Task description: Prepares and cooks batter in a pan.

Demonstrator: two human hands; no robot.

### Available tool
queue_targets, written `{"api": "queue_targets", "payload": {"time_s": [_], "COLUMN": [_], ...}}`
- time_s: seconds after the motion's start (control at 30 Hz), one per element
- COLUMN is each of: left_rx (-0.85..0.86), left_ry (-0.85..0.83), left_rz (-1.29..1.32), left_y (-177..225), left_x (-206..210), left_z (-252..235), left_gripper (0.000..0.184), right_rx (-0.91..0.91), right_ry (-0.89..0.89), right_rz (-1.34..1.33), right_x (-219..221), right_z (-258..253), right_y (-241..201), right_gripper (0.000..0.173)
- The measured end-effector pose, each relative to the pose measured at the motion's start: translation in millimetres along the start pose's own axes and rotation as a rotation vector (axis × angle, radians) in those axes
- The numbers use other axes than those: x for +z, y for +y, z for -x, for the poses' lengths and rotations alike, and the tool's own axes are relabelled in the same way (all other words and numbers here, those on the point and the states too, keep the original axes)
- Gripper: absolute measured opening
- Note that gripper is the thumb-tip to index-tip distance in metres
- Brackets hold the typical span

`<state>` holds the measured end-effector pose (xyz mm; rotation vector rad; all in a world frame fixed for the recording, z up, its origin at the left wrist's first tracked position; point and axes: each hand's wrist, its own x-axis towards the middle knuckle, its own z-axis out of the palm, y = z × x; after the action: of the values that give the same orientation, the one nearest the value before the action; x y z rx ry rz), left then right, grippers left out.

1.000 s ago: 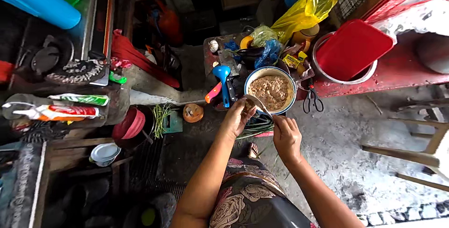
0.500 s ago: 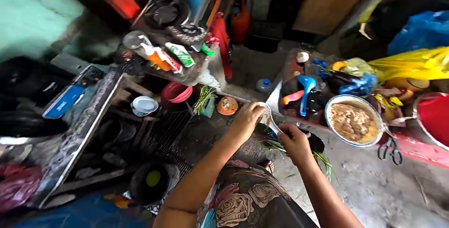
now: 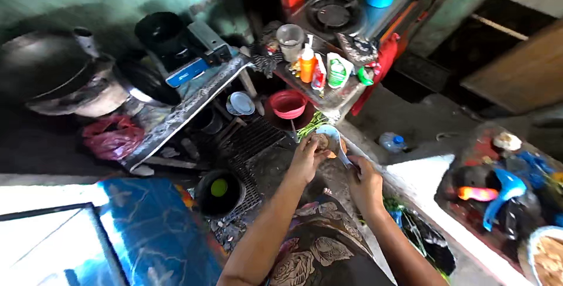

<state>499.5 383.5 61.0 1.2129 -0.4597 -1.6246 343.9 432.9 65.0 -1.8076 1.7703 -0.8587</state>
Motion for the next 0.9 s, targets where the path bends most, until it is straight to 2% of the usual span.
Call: {"api": "queue_targets", "payload": {"time_s": [0.13, 0.2, 0.27, 0.37, 0.47, 0.6, 0.77, 0.9], "left_rx": [0.034, 0.085, 0.166, 0.303, 0.282, 0.245, 0.288, 0.335], "left_ry": [0.105, 0.124, 0.122, 0.148, 0.151, 0.187, 0.184, 0.134], "left_rz": [0.164, 0.140, 0.001, -0.492, -0.920, -1.123, -1.332, -1.471], "left_y": [25, 39, 54, 90, 143, 208, 284, 321], "left_x": [-27, -41, -56, -73, -81, -101, -126, -142], "left_z": [-20, -31, -46, -71, -89, -116, -150, -175], "left_gripper": [0.035, 0.036, 0.041, 0.042, 0.041, 0.040, 0.038, 0.033], "right_rx": [-0.391, -0.482, -0.474, -0.355, -0.215, -0.202, -0.057, -0.031], "right_ry": [0.212, 0.281, 0.284, 0.150, -0.042, -0.270, -0.683, -0.704], "right_rz": [0.201, 0.184, 0.120, -0.066, -0.216, -0.200, -0.170, -0.198], "right_x": [40, 52, 62, 75, 84, 109, 137, 167], "right_z": [-29, -48, -72, -116, -150, -189, -272, -328], "right_y": [-14, -20, -25, -28, -38, -55, -139, -186], "right_gripper": [0.025, 0.026, 0.025, 0.024, 0.022, 0.021, 0.025, 0.024]}}
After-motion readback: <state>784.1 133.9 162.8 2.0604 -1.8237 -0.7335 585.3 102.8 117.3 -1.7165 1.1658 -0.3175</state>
